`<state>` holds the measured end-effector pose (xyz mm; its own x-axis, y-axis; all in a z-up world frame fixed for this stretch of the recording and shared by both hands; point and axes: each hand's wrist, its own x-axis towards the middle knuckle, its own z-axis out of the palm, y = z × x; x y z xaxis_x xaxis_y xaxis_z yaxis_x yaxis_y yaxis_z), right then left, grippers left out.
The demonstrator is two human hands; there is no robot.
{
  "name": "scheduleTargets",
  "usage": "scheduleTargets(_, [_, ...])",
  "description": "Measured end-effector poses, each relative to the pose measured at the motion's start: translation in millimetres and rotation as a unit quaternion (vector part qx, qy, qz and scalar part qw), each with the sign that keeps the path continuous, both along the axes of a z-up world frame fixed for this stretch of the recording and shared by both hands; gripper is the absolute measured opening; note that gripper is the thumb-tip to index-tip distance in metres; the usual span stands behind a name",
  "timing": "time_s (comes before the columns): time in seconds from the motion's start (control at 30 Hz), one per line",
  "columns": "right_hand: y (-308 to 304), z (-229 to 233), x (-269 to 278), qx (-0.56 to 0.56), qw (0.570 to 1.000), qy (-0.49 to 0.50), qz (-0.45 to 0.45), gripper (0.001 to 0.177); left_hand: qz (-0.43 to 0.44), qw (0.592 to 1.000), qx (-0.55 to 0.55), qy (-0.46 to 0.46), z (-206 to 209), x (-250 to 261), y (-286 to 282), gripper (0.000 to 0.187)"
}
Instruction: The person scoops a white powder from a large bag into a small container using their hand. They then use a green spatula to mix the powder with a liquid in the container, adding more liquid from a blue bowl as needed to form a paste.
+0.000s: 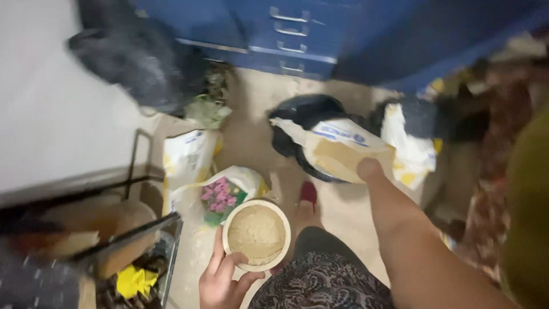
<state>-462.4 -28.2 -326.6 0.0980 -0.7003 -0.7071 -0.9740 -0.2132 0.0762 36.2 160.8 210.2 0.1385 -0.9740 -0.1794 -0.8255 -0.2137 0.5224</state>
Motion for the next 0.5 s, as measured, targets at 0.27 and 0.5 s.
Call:
scheduleTargets(0.27, [-1.5, 150.6, 90.8, -0.147, 0.981, 0.040, 0.122, 0.038, 0.158, 0.976, -0.142, 0.042, 37.6, 65.5, 176.9, 0.042])
scheduleTargets(0.5, [90.5, 228.4, 195.4, -0.134, 0.991, -0.012, 0.020, 0.054, 0.338, 0.920, -0.199, -0.008, 70.2, 112.1, 415.0, 0.055])
